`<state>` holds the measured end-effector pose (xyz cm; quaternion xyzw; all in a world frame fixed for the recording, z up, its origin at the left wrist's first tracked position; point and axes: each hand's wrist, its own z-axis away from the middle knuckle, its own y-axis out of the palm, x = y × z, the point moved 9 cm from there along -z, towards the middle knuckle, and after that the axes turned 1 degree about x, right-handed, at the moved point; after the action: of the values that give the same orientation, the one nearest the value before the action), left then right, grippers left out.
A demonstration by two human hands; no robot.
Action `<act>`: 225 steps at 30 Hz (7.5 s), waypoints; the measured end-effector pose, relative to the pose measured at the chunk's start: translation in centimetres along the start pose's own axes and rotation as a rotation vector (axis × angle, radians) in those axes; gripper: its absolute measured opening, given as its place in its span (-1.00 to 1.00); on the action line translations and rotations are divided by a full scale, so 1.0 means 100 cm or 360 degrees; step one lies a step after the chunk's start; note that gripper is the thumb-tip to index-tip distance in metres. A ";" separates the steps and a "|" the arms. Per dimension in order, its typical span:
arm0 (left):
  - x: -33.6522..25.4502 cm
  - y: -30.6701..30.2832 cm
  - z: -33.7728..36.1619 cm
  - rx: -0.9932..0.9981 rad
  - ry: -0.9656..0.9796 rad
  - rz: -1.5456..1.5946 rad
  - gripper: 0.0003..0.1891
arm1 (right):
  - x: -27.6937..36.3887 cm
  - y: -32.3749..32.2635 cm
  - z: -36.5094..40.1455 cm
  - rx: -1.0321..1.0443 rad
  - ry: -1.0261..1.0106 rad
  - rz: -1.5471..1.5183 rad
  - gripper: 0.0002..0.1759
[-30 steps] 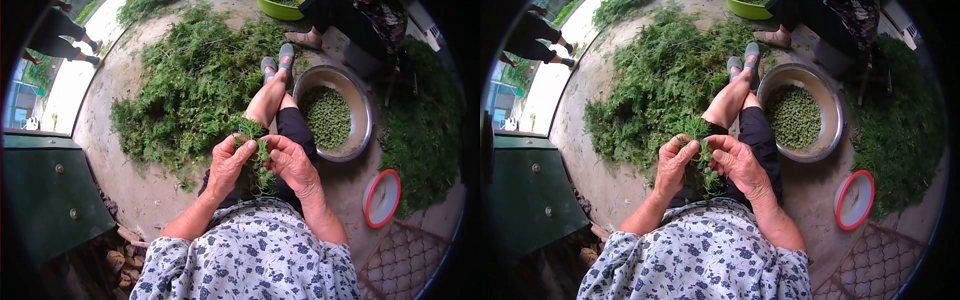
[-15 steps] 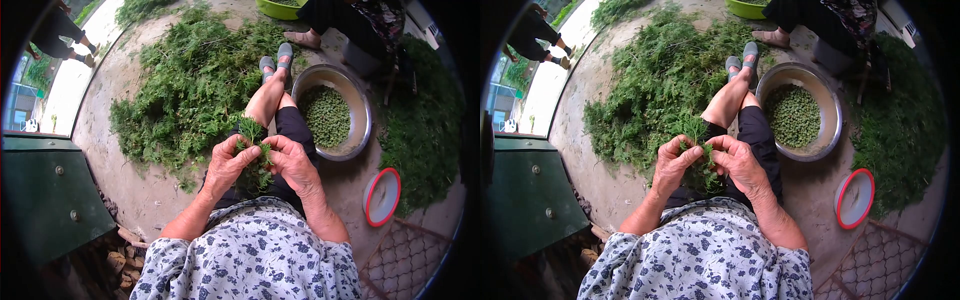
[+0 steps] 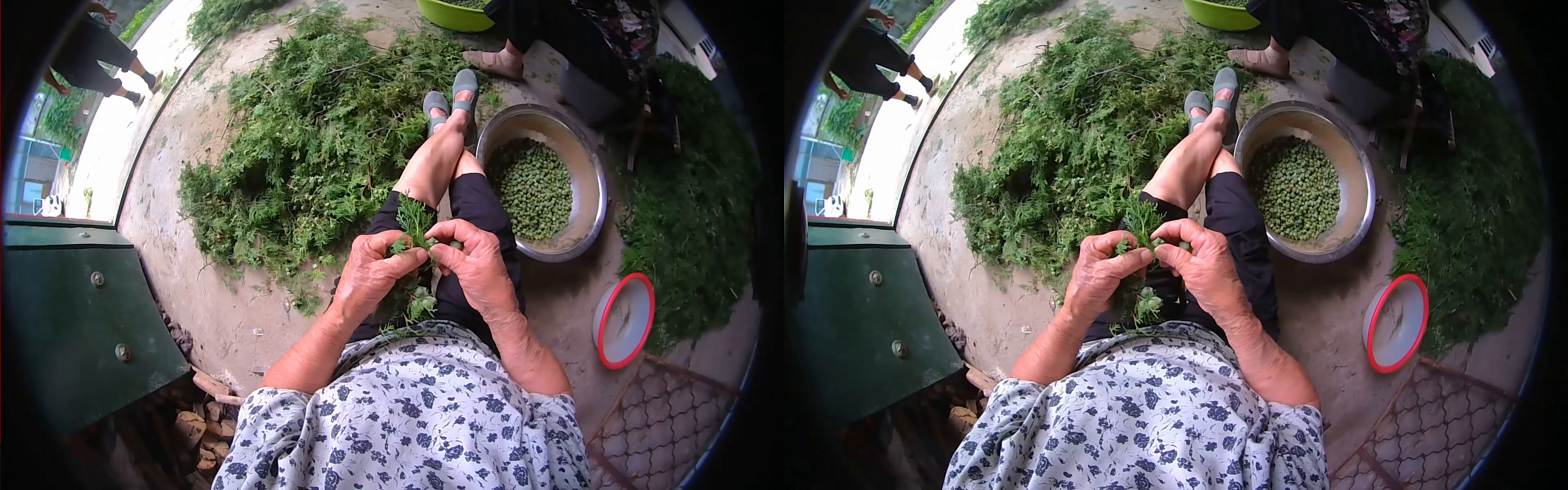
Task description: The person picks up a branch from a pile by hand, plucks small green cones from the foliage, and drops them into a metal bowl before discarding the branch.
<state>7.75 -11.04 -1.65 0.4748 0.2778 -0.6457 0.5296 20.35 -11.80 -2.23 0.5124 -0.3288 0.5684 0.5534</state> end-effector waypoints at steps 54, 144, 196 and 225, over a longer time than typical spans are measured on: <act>0.022 -0.014 -0.006 -0.0142 0.0091 -0.0168 -0.82 | 0.017 -0.012 -0.007 0.0003 -0.0263 0.0644 -0.80; 0.017 0.005 0.000 -0.0113 -0.0152 0.0901 -0.88 | -0.017 -0.003 -0.003 0.0057 0.0141 -0.0786 -0.68; 0.004 -0.012 -0.005 -0.0417 0.0210 0.0665 -0.80 | 0.051 -0.001 0.011 -0.0404 -0.0605 0.0764 -0.75; 0.011 -0.052 -0.012 -0.0822 0.0139 0.1231 -0.87 | 0.071 -0.174 0.055 -0.1600 -0.0665 0.1236 -0.68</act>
<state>3.18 -8.99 -3.92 0.4228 0.2540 -0.2900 0.8201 39.39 -11.94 2.56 0.1358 -0.8146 0.3927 0.4047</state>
